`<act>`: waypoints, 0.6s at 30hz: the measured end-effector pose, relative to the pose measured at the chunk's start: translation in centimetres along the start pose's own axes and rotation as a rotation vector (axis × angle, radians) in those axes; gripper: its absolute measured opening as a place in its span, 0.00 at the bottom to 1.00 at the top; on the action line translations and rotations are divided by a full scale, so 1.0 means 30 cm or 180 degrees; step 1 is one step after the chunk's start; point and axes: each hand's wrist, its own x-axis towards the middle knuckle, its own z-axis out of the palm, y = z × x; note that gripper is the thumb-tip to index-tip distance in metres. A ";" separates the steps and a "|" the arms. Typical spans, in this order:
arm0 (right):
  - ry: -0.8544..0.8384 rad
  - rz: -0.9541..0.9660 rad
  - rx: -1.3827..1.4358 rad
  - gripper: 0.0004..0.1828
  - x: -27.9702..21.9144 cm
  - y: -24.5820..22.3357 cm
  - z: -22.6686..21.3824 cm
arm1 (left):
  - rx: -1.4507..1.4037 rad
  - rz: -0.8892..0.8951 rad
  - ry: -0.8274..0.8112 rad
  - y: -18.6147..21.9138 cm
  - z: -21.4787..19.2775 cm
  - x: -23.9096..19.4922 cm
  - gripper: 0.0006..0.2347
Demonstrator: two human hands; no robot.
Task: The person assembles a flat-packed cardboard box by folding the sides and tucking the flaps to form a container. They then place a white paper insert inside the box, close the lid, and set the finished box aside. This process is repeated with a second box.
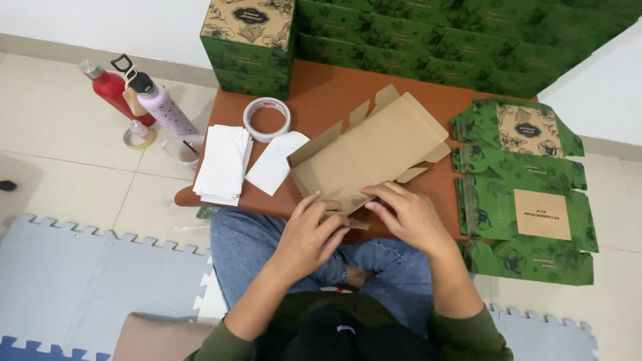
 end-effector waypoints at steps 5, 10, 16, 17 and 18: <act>-0.0126 0.0242 0.0355 0.08 0.017 0.064 0.041 | 0.0119 -0.0227 0.0294 -0.006 0.037 -0.010 0.02; 0.0157 0.0319 0.0006 0.09 -0.006 0.108 0.120 | 0.0136 -0.0381 0.0639 0.013 0.058 0.004 0.02; 0.0376 0.0057 -0.0334 0.08 -0.018 0.095 0.125 | 0.0715 -0.0196 0.0738 0.034 0.091 0.056 0.05; 0.0388 -0.0007 -0.0289 0.08 -0.019 0.098 0.126 | 0.0826 -0.0168 0.0639 0.038 0.094 0.067 0.05; 0.0411 -0.0069 -0.0251 0.08 -0.019 0.102 0.126 | 0.0936 -0.0127 0.0544 0.041 0.098 0.082 0.05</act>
